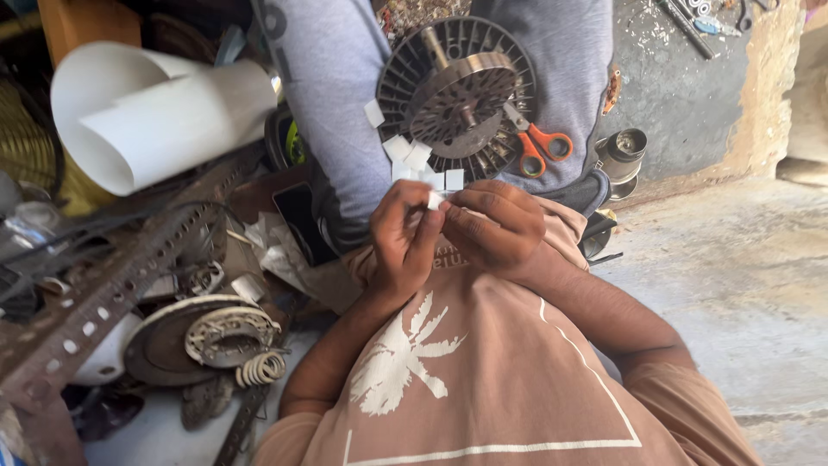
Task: The person cuts small rectangular pieces of white paper with scissors and inserts them into the slots of a motor rotor. They use a screwdriver to push the paper pieces into place and adjust the rotor components.
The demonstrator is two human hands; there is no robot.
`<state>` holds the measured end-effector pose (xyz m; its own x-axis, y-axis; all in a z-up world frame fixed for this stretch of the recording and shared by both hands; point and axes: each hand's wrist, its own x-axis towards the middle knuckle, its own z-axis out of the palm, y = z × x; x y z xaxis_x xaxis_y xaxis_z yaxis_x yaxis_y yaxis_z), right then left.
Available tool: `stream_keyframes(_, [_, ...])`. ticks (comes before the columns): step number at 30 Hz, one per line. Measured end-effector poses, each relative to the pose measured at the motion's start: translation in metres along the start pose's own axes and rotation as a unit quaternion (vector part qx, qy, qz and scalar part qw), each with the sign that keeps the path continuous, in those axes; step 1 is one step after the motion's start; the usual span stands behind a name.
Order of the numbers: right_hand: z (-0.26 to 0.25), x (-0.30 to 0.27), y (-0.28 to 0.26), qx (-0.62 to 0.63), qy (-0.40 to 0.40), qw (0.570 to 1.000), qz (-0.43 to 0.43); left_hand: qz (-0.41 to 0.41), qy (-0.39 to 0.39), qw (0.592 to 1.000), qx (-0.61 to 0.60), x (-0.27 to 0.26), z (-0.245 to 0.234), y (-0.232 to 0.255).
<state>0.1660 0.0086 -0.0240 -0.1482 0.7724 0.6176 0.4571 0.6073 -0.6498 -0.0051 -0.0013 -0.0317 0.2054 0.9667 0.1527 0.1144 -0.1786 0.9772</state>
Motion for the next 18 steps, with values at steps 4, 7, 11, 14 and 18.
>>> stream_keyframes(4, [-0.004,0.003,-0.010,0.015,-0.032,0.998,0.049,-0.065,0.001,0.995,-0.080,0.003,0.002,0.001])
stream_keyframes(7, [-0.011,-0.005,-0.011,0.339,-0.027,0.874,0.346,-0.026,-0.032,0.999,0.025,0.007,-0.005,0.005])
stream_keyframes(11, [-0.019,-0.013,0.010,0.323,-0.101,0.874,0.349,0.039,-0.066,0.994,0.082,0.010,-0.011,0.007])
stream_keyframes(14, [-0.018,-0.015,0.010,0.326,-0.089,0.866,0.369,0.037,-0.072,0.993,0.091,0.010,-0.010,0.008])
stream_keyframes(18, [-0.015,-0.012,0.010,0.319,-0.069,0.893,0.311,0.060,-0.079,0.991,0.093,0.009,-0.009,0.008])
